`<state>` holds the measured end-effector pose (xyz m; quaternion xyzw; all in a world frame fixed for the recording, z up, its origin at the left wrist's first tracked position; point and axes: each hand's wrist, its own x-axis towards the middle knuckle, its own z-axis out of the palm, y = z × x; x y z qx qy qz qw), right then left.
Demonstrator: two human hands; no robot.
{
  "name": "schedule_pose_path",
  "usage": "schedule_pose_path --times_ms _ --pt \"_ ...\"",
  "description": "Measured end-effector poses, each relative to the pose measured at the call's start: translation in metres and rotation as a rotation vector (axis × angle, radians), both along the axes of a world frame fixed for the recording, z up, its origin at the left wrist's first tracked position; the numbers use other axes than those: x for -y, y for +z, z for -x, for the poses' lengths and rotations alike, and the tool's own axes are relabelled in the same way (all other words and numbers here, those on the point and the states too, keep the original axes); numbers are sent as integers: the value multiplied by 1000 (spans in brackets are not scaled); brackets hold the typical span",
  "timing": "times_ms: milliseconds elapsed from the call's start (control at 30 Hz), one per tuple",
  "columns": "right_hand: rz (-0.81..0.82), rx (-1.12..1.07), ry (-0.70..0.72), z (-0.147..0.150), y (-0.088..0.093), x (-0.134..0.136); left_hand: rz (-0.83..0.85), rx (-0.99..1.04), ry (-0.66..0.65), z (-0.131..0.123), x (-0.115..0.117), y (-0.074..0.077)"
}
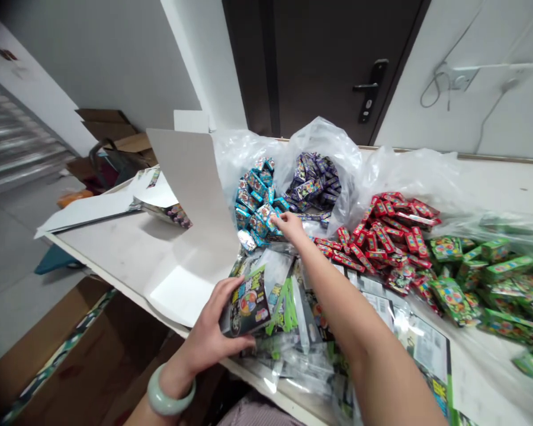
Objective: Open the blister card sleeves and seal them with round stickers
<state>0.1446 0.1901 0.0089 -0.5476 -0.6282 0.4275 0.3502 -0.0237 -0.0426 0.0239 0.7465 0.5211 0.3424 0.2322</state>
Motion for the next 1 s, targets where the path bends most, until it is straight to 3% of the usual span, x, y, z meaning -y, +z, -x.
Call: schedule_pose_path --times_ms 133,267,467,567,700,867,1000 --pt "84 -147 104 -50 4 45 -7 63 20 5 -3 -3" --pt "79 -231 106 -105 8 100 -13 62 35 3 -7 -3" --pt "82 -147 70 -162 7 153 1 19 56 -10 -8 2" --pt "43 -31 125 -177 7 161 21 -56 23 -19 -10 4" --pt "71 45 279 -186 3 147 39 -156 -39 -33 -14 4" --pt "-97 201 119 -190 -5 143 26 -207 -66 -40 -18 4" --pt "-247 425 173 -185 -17 167 -11 -219 -92 -40 -19 1"
